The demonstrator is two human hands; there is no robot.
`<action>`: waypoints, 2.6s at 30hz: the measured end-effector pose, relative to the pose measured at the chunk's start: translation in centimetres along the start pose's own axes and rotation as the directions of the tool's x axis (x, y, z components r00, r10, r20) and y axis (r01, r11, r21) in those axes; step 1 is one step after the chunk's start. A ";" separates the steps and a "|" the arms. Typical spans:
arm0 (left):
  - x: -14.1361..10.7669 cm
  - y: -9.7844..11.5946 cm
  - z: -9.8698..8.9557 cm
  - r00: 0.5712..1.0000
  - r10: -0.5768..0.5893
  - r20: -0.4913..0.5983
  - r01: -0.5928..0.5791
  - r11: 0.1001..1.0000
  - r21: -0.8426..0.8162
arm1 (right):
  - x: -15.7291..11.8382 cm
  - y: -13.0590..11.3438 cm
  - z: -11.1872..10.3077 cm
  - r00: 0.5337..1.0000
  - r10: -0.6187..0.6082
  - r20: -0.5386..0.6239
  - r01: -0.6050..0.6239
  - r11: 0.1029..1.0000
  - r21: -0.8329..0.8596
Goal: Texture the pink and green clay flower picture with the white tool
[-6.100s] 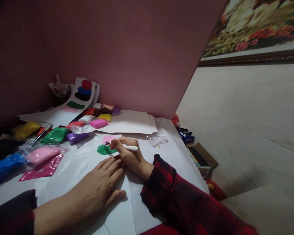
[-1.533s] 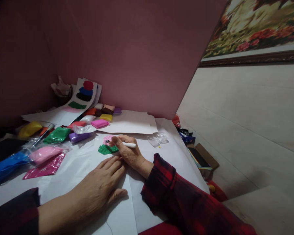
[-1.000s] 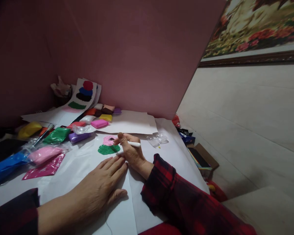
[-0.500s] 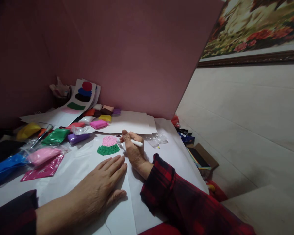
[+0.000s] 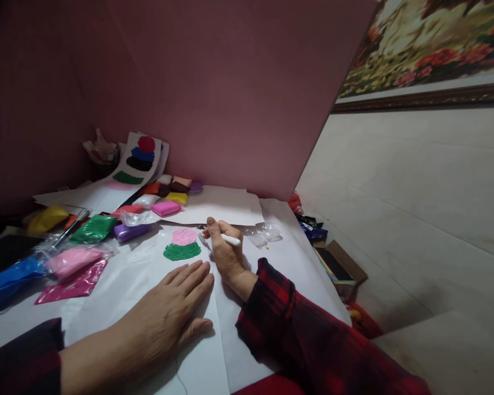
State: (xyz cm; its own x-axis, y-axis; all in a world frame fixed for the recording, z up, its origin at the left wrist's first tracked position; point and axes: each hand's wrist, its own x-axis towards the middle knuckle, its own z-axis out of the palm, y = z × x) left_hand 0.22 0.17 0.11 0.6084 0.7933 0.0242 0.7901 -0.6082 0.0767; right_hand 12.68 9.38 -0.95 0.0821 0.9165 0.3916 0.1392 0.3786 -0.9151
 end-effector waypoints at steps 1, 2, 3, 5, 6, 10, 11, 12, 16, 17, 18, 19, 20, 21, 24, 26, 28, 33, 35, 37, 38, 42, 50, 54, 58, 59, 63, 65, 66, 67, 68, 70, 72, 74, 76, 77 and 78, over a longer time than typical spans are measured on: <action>0.0 0.0 0.0 1.000 0.003 -0.004 -0.003 1.000 0.001 | 0.0 0.0 0.0 1.000 0.002 0.001 -0.002 1.000 0.001; 0.0 0.0 0.0 1.000 0.004 -0.004 -0.004 1.000 0.001 | 0.0 0.0 0.0 1.000 0.004 0.001 -0.004 1.000 0.002; 0.0 0.0 0.0 1.000 0.004 -0.001 -0.004 1.000 0.001 | 0.0 0.1 0.0 1.000 0.005 0.002 -0.005 1.000 0.002; 0.0 0.0 -0.1 1.000 0.001 0.006 -0.001 1.000 0.003 | 0.1 0.1 0.0 1.000 0.001 0.005 -0.001 1.000 0.001; 0.0 0.0 -0.2 1.000 -0.001 0.009 0.001 1.000 0.003 | 0.1 0.2 0.0 1.000 -0.005 0.008 0.005 1.000 0.000; -0.1 0.0 -0.1 1.000 -0.002 -0.007 0.002 1.000 0.008 | 0.2 0.2 -0.1 0.998 -0.058 0.036 0.058 0.998 -0.003; -0.1 0.0 0.0 1.000 0.000 -0.013 0.000 1.000 0.009 | 0.2 0.2 -0.1 0.996 -0.068 0.052 0.068 0.998 -0.005; -0.1 0.0 0.1 1.000 0.004 -0.023 -0.004 1.000 0.008 | 0.1 0.1 -0.1 0.995 -0.073 0.069 0.073 0.997 -0.007; -0.1 -0.1 0.4 0.997 0.012 -0.083 -0.011 1.000 0.009 | 0.0 0.0 -0.1 0.990 -0.071 0.125 0.073 0.997 -0.012; -0.1 -0.1 0.4 0.996 0.012 -0.086 -0.011 1.000 0.011 | 0.0 0.0 0.0 0.989 -0.075 0.130 0.077 0.997 -0.011; -0.1 -0.1 0.4 0.997 0.010 -0.081 -0.009 1.000 0.014 | 0.0 0.0 0.0 0.988 -0.081 0.134 0.083 0.997 -0.008; -0.1 -0.1 0.3 0.997 0.008 -0.070 -0.007 1.000 0.015 | 0.0 0.0 -0.1 0.986 -0.088 0.139 0.090 0.996 -0.005; -0.1 -0.1 0.3 0.998 0.009 -0.056 -0.008 1.000 0.013 | -0.1 0.1 -0.1 0.985 -0.097 0.143 0.098 0.995 0.000; -0.1 -0.1 0.2 0.999 0.009 -0.045 -0.009 1.000 0.007 | -0.1 0.1 -0.1 0.984 -0.106 0.147 0.106 0.994 0.005; -0.1 -0.1 0.1 0.999 0.017 -0.043 -0.018 1.000 -0.023 | -0.2 0.3 -0.2 0.978 -0.127 0.164 0.128 0.992 0.003; -0.1 -0.1 0.1 0.999 0.015 -0.047 -0.017 0.999 -0.035 | -0.3 0.3 -0.2 0.975 -0.133 0.179 0.137 0.991 -0.007; -0.1 -0.1 0.1 0.999 0.009 -0.044 -0.011 0.999 -0.035 | -0.4 0.3 -0.3 0.975 -0.125 0.186 0.128 0.992 -0.007; -0.1 0.0 0.0 0.999 0.010 -0.053 -0.012 0.999 -0.038 | -0.4 0.3 -0.3 0.975 -0.123 0.186 0.126 0.992 -0.004; -0.1 0.0 -0.1 0.998 0.014 -0.055 -0.016 0.999 -0.037 | -0.4 0.3 -0.2 0.973 -0.136 0.187 0.140 0.990 -0.008; -0.1 0.0 0.0 0.998 0.014 -0.058 -0.017 0.999 -0.040 | -0.4 0.3 -0.3 0.971 -0.144 0.190 0.150 0.988 -0.018; -0.1 -0.1 0.0 0.998 0.015 -0.067 -0.018 0.999 -0.047 | -0.4 0.3 -0.3 0.971 -0.146 0.189 0.153 0.988 -0.025; -0.1 -0.3 0.3 0.991 0.025 -0.130 -0.039 0.994 -0.104 | -0.4 0.3 -0.4 0.971 -0.143 0.191 0.152 0.988 -0.033; 0.0 -0.3 0.3 0.989 0.047 -0.137 -0.056 0.997 -0.062 | -0.4 0.1 -0.4 0.967 -0.149 0.206 0.158 0.987 -0.026; -0.1 -0.3 0.3 0.988 0.042 -0.151 -0.052 0.997 -0.063 | -0.4 0.0 -0.4 0.968 -0.143 0.206 0.151 0.988 -0.027; 0.0 -0.4 0.3 0.988 0.050 -0.146 -0.060 0.996 -0.069 | -0.4 0.2 -0.5 0.968 -0.135 0.213 0.145 0.989 -0.032; 0.1 -0.4 0.3 0.987 0.052 -0.149 -0.063 0.996 -0.070 | -0.4 0.2 -0.5 0.968 -0.133 0.214 0.143 0.989 -0.034; 0.2 -0.5 0.4 0.986 0.060 -0.157 -0.071 0.996 -0.062 | -0.5 0.1 -0.5 0.968 -0.142 0.207 0.151 0.988 -0.029; 0.2 -0.5 0.4 0.987 0.058 -0.152 -0.068 0.996 -0.060 | -0.5 0.1 -0.5 0.966 -0.152 0.210 0.162 0.986 -0.028; 0.2 -0.5 0.5 0.986 0.058 -0.155 -0.068 0.996 -0.061 | -0.5 0.0 -0.5 0.964 -0.156 0.214 0.165 0.986 -0.029; 0.1 -0.5 0.5 0.985 0.058 -0.163 -0.069 0.996 -0.064 | -0.5 0.0 -0.5 0.963 -0.155 0.220 0.166 0.986 -0.030; 0.1 -0.5 0.6 0.983 0.058 -0.173 -0.070 0.995 -0.068 | -0.5 0.0 -0.5 0.963 -0.152 0.223 0.163 0.986 -0.031; 0.1 -0.4 0.6 0.979 0.054 -0.195 -0.070 0.995 -0.074 | -0.5 -0.1 -0.5 0.964 -0.146 0.224 0.156 0.987 -0.030; 0.0 -0.4 0.6 0.978 0.052 -0.200 -0.069 0.995 -0.076 | -0.5 -0.1 -0.5 0.964 -0.148 0.221 0.158 0.987 -0.026; 0.1 -0.4 0.5 0.981 0.054 -0.184 -0.069 0.995 -0.072 | -0.5 -0.1 -0.5 0.963 -0.154 0.220 0.163 0.986 -0.024; 0.1 -0.3 0.4 0.986 0.057 -0.159 -0.068 0.995 -0.067 | -0.5 -0.1 -0.5 0.962 -0.157 0.222 0.166 0.986 -0.022; 0.1 -0.3 0.3 0.987 0.058 -0.148 -0.068 0.996 -0.064 | -0.5 -0.1 -0.5 0.962 -0.155 0.224 0.164 0.986 -0.020; 0.2 -0.3 0.2 0.988 0.059 -0.140 -0.068 0.996 -0.060 | -0.5 -0.1 -0.5 0.962 -0.151 0.227 0.159 0.987 -0.017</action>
State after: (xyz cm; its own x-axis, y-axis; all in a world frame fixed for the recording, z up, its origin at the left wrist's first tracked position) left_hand 0.08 0.49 -0.14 0.6378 0.7518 0.1676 0.7406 -0.6583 0.1347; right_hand 13.08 8.83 -1.05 -0.1665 0.8541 0.4928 0.1667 0.5169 -0.8396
